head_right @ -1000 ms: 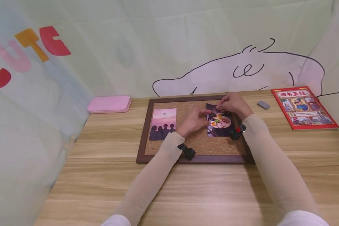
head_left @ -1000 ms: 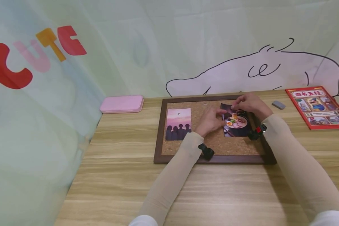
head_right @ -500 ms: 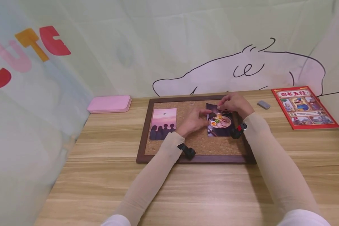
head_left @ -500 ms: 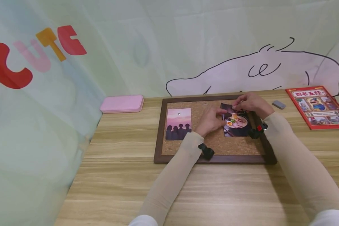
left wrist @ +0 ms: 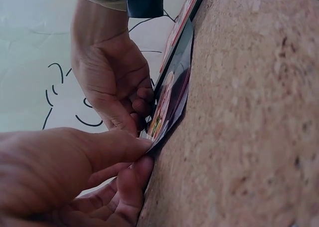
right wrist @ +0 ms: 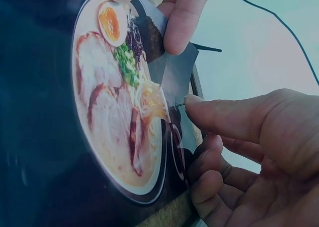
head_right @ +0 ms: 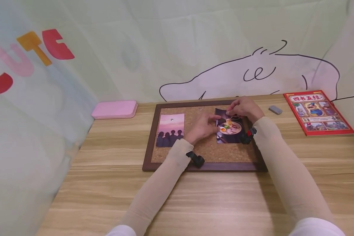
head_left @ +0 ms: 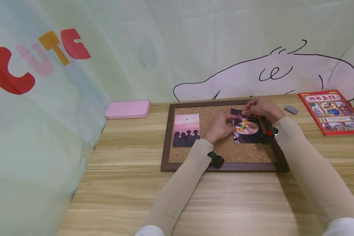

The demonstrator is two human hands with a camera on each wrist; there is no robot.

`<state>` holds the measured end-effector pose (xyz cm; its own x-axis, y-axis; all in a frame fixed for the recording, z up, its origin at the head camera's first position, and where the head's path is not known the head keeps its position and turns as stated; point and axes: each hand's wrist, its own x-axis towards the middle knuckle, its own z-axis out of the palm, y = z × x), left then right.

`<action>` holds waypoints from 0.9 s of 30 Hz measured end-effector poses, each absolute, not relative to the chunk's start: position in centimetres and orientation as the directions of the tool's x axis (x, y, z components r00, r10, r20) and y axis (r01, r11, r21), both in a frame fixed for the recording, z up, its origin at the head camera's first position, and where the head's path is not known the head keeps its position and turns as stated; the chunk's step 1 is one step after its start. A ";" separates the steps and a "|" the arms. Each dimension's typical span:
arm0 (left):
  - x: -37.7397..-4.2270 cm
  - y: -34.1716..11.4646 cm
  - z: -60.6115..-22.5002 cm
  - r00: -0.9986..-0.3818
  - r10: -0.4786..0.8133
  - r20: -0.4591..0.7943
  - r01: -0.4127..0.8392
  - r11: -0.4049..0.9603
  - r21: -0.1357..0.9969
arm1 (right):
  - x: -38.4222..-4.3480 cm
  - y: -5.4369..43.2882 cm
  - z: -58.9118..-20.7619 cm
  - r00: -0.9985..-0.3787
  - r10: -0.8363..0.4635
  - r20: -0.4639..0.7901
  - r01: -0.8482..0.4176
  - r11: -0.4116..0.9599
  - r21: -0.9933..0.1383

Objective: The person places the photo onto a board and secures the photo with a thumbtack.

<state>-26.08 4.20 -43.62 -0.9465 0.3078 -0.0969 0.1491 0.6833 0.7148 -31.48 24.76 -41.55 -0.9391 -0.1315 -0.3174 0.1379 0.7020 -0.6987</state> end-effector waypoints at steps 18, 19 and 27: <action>-25.9 4.4 -43.6 -0.949 0.294 -0.113 0.126 0.684 0.719 | -31.6 23.9 -41.1 -0.945 -0.079 -0.316 0.145 0.767 -0.625; -25.9 4.4 -43.6 -0.950 0.293 -0.110 0.128 0.685 0.718 | -31.6 23.9 -41.1 -0.945 -0.077 -0.318 0.148 0.767 -0.624; -25.6 4.4 -43.6 -0.950 0.296 -0.095 0.145 0.694 0.706 | -31.8 24.1 -41.4 -0.940 -0.077 -0.332 0.163 0.754 -0.637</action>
<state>-25.64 4.40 -43.55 -0.9503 0.2962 -0.0954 0.1454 0.6936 0.7055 -31.82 24.08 -41.40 -0.9402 -0.0767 -0.3318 0.1631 0.7538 -0.6365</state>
